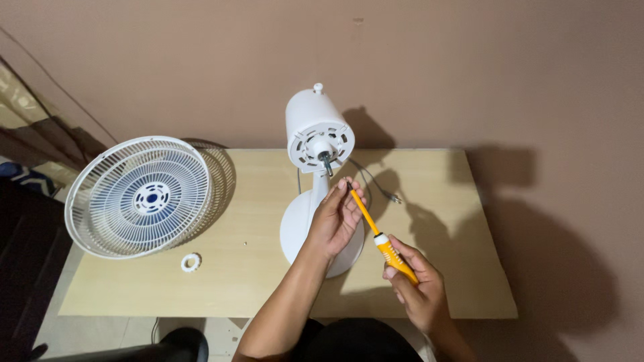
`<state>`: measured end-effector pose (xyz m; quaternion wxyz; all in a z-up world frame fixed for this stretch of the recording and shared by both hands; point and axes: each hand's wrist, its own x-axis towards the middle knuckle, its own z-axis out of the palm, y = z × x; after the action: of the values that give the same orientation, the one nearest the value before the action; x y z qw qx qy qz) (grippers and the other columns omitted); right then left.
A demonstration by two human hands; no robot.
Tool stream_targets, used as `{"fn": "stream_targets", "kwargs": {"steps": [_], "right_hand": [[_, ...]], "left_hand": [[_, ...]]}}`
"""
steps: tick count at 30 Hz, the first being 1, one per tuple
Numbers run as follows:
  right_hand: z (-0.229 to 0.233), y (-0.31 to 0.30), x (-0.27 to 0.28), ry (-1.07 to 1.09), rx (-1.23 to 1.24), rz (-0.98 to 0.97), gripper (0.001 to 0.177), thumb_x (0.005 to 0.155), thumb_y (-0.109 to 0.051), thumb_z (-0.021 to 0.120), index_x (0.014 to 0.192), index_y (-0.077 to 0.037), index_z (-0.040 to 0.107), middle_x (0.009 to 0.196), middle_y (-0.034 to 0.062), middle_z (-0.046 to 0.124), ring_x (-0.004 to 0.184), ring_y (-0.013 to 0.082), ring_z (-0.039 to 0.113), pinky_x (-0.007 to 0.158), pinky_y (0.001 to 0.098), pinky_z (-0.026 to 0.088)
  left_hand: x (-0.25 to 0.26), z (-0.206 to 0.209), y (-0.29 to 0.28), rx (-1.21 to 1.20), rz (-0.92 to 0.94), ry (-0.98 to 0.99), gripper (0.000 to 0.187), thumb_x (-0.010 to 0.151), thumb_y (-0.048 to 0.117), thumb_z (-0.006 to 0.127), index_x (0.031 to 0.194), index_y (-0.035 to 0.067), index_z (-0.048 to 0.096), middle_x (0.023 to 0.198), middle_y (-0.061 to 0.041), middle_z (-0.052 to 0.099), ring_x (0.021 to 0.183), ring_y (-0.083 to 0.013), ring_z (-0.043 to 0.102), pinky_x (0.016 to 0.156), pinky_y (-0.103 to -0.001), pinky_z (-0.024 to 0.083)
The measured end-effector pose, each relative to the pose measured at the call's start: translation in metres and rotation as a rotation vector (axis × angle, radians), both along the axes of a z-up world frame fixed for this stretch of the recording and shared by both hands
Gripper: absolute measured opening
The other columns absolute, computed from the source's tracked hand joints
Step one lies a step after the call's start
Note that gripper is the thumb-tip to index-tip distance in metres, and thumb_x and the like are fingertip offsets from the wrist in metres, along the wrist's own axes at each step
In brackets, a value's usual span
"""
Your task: The person assembles a white table fan by first tightening a screw on the motor housing with a screwdriver. They then attach the front grill, secure it with a plastic nut, and finally install the blue fan blade onto the motor shaft.
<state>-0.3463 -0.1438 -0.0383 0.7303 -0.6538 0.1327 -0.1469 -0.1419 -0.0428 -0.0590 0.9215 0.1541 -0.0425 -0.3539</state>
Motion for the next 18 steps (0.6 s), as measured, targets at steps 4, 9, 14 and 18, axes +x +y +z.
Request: {"fn": "stream_targets", "kwargs": {"steps": [4, 9, 14, 18], "right_hand": [[0.021, 0.009, 0.009, -0.013, -0.158, -0.077, 0.056, 0.092, -0.001, 0.064, 0.147, -0.001, 0.053, 0.097, 0.0045, 0.067, 0.069, 0.0039, 0.051, 0.060, 0.0195, 0.043], [0.050, 0.021, 0.025, -0.022, -0.446, -0.188, 0.051, 0.089, -0.001, 0.068, 0.139, -0.001, 0.061, 0.097, 0.0052, 0.073, 0.076, 0.0054, 0.058, 0.069, 0.0216, 0.051], [0.082, 0.033, 0.036, -0.026, -0.642, -0.249, 0.047, 0.086, -0.006, 0.069, 0.133, -0.003, 0.064, 0.085, 0.0044, 0.074, 0.071, 0.0054, 0.065, 0.067, 0.0231, 0.054], [0.098, 0.041, 0.043, 0.081, -0.683, -0.292, 0.047, 0.084, -0.009, 0.069, 0.131, -0.006, 0.066, 0.072, 0.0047, 0.072, 0.063, 0.0067, 0.065, 0.063, 0.0240, 0.054]], "left_hand": [[0.011, 0.008, -0.010, -0.032, -0.027, 0.025, 0.018, 0.104, 0.020, 0.063, 0.115, 0.007, 0.066, 0.106, -0.006, 0.073, 0.098, -0.0162, 0.071, 0.090, -0.032, 0.059], [0.025, 0.012, -0.021, -0.105, -0.085, 0.133, 0.019, 0.101, 0.021, 0.065, 0.116, 0.008, 0.068, 0.108, -0.003, 0.074, 0.098, -0.0145, 0.072, 0.091, -0.030, 0.060], [0.031, 0.013, -0.025, -0.215, -0.160, 0.183, 0.020, 0.097, 0.022, 0.071, 0.114, 0.011, 0.070, 0.105, 0.001, 0.074, 0.096, -0.0120, 0.072, 0.087, -0.028, 0.060], [0.033, 0.017, -0.030, -0.218, -0.161, 0.211, 0.020, 0.094, 0.026, 0.075, 0.111, 0.015, 0.072, 0.099, 0.004, 0.073, 0.090, -0.0104, 0.071, 0.082, -0.027, 0.060]]}}
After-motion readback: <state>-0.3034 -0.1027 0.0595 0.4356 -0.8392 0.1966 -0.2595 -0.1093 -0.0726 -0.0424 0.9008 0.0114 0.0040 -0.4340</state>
